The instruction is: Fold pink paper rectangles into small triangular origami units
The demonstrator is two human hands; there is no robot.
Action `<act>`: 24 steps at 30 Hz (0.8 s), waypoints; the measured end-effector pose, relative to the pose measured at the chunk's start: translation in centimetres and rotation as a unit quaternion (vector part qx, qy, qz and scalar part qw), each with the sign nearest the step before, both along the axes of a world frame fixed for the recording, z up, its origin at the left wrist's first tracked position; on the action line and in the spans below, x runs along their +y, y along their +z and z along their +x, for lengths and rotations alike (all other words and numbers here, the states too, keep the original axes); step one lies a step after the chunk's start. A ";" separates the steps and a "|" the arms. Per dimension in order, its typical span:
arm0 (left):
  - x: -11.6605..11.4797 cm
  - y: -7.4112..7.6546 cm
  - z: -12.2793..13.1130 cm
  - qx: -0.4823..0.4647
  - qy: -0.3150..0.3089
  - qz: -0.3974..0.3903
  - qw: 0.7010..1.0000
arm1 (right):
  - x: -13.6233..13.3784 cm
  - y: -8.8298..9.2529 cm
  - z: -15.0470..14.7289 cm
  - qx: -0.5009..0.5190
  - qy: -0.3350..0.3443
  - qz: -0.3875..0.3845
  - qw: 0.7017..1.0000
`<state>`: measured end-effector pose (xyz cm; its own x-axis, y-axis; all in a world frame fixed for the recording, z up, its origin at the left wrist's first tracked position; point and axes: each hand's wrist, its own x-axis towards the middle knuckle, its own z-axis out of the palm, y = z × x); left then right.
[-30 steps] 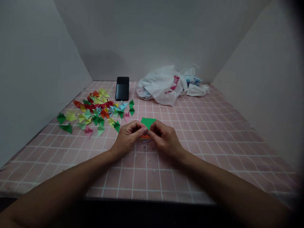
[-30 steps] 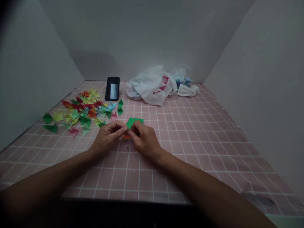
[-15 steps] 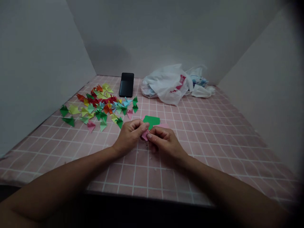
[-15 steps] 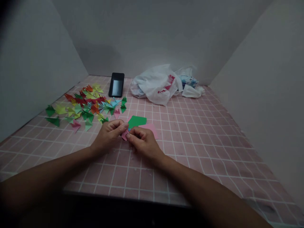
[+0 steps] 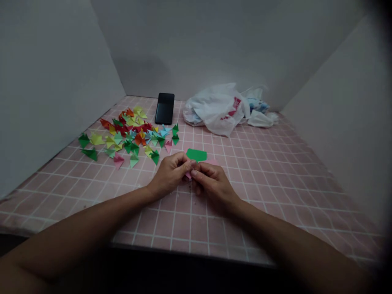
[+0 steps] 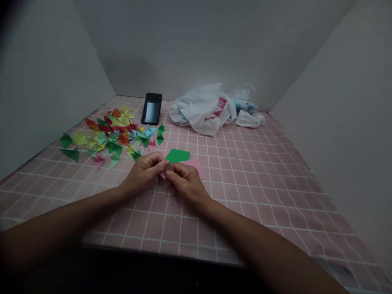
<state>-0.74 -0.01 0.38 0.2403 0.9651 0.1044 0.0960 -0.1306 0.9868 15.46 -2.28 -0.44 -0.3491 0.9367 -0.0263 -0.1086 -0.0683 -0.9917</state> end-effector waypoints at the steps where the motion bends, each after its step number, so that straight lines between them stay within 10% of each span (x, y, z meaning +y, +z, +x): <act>1: 0.0 0.0 0.0 -0.011 -0.007 -0.009 1.000 | 0.0 0.0 0.0 -0.001 -0.003 0.000 1.000; 16: 0.6 0.4 -0.6 0.074 -0.145 0.043 0.986 | 2.1 0.6 1.5 -0.106 0.040 0.123 0.986; 24: 0.4 -0.1 -0.3 -0.010 -0.174 -0.049 0.983 | 1.7 0.5 1.2 -0.192 -0.067 0.237 0.950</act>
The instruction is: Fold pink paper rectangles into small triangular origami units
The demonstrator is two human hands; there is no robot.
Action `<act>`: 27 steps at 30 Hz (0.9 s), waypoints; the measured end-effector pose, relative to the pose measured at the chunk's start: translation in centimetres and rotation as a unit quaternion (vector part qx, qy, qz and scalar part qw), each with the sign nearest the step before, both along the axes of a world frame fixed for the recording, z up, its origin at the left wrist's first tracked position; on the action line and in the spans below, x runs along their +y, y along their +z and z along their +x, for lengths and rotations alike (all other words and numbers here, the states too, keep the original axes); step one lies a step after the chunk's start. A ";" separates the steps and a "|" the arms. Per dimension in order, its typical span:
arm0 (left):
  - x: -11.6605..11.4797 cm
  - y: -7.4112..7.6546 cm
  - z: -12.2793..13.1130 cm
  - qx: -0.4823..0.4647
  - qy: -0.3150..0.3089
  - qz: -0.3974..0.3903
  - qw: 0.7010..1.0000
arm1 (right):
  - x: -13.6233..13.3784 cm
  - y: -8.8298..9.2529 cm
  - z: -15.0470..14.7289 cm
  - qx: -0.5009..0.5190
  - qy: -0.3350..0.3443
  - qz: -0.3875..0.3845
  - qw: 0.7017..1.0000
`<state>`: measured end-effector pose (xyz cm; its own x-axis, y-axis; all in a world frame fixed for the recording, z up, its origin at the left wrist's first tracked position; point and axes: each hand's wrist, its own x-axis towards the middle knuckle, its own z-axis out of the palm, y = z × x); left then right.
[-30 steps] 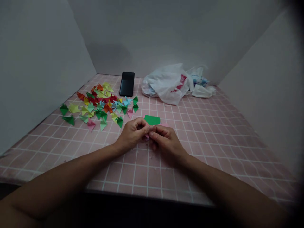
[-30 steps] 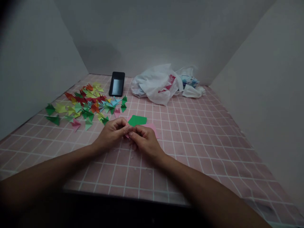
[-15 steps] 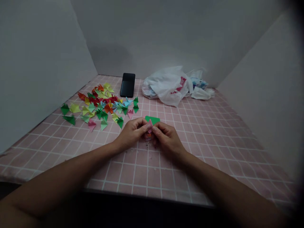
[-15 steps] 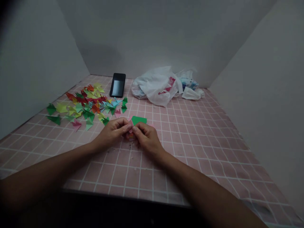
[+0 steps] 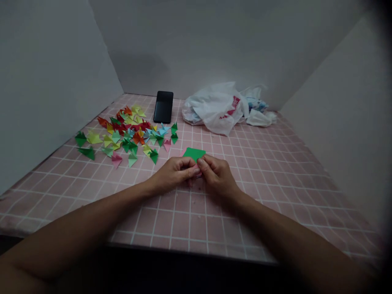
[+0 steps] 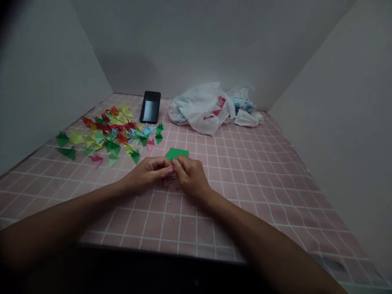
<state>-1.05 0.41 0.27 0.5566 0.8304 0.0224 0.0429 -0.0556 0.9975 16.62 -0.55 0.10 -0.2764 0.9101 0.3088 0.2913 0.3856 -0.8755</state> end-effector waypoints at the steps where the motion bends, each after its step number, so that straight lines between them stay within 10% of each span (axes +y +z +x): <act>1: 0.0 0.0 0.0 -0.007 -0.003 -0.010 1.000 | -0.1 -0.1 -0.1 0.008 0.001 -0.004 1.000; 8: -0.3 -0.1 0.3 -0.067 0.047 -0.046 0.996 | -0.5 -0.3 -0.3 0.194 0.075 -0.219 0.953; 18: 0.2 -0.7 0.5 -0.143 0.139 -0.099 0.975 | 0.8 -0.6 0.0 0.251 0.117 -0.237 0.931; 27: 0.0 -0.5 0.7 -0.199 0.088 -0.165 0.962 | 0.3 -0.5 0.0 0.263 0.134 -0.259 0.920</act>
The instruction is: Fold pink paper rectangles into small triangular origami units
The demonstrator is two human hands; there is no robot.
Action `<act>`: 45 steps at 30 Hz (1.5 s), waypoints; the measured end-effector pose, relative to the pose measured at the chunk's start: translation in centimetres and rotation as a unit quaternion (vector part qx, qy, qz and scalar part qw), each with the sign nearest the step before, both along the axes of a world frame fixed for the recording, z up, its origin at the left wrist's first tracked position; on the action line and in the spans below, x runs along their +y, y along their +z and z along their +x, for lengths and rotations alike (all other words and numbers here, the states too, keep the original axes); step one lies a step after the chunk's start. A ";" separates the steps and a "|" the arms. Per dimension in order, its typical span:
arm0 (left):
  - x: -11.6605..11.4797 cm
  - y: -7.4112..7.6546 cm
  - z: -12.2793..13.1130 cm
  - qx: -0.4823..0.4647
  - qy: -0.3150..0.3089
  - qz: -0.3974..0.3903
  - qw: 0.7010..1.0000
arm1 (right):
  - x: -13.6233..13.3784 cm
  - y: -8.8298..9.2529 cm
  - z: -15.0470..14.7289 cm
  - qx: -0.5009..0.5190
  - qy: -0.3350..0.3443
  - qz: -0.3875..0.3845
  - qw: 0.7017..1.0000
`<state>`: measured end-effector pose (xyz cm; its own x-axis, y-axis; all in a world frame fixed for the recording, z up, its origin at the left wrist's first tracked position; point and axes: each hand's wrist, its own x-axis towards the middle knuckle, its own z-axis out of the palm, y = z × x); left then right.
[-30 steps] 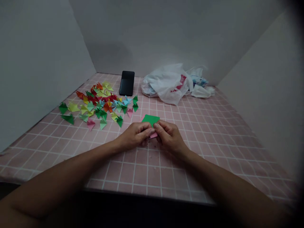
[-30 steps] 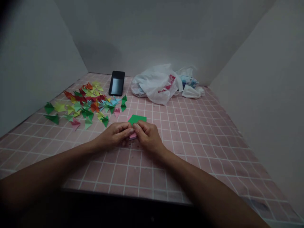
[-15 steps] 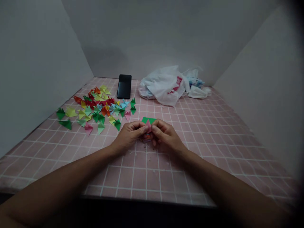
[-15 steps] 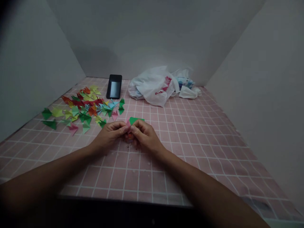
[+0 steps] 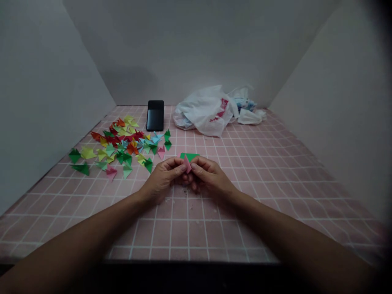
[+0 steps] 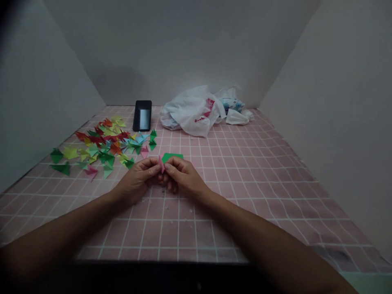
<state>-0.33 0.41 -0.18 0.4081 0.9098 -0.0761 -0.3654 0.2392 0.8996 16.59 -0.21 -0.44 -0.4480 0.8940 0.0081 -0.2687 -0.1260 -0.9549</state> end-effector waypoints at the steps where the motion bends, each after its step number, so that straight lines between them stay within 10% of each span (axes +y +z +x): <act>1: 0.0 0.1 0.0 -0.003 0.000 -0.003 1.000 | -0.1 0.1 0.0 -0.003 0.000 0.002 1.000; 12: -0.3 0.1 0.2 -0.020 0.031 -0.021 0.999 | 0.0 0.5 -0.1 -0.067 -0.072 0.096 0.990; 21: -0.4 0.1 0.2 0.015 0.095 0.011 0.995 | -0.9 0.7 -0.2 -0.245 -0.221 0.335 0.882; 45: -0.7 -0.3 0.3 0.044 0.115 0.091 0.988 | -0.8 0.7 0.0 -0.274 -0.229 0.367 0.859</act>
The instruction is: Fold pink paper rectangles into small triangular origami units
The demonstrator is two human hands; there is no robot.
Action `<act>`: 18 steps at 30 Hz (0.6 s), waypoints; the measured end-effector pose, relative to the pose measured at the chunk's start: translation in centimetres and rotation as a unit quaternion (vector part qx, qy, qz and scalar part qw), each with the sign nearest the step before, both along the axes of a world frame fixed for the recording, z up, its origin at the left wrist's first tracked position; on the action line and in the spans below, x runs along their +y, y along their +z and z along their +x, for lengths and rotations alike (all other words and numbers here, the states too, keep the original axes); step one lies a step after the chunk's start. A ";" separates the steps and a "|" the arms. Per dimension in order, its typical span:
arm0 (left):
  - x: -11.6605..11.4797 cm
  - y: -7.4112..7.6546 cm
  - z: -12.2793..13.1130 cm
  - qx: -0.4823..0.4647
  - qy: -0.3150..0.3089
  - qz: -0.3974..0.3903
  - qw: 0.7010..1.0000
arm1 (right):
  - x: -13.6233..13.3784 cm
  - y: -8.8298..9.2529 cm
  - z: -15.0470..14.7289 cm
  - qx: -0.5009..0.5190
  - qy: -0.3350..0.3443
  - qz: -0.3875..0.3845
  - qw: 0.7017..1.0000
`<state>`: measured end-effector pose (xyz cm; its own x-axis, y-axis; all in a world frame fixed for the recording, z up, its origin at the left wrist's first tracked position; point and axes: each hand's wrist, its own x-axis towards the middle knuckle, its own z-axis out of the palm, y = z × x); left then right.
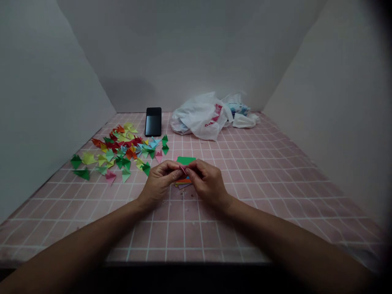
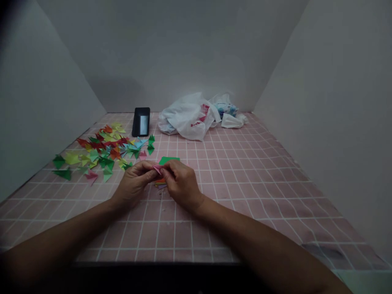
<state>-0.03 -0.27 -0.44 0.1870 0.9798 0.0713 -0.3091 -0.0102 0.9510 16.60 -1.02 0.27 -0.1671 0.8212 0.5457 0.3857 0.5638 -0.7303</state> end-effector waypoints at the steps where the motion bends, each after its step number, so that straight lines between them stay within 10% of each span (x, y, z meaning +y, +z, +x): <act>1: 0.0 0.0 0.0 0.004 0.001 0.001 1.000 | 0.0 -0.1 0.0 0.010 0.013 0.001 1.000; 18: 0.5 0.3 -0.6 0.108 0.037 0.152 0.982 | -0.4 -0.4 -1.0 0.187 0.090 -0.204 0.957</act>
<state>-0.65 0.27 -0.13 0.1583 0.9311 0.3287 -0.0884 -0.3182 0.9439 15.57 -1.43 -0.15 -0.1814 0.9551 0.2344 -0.0223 0.2342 -0.9719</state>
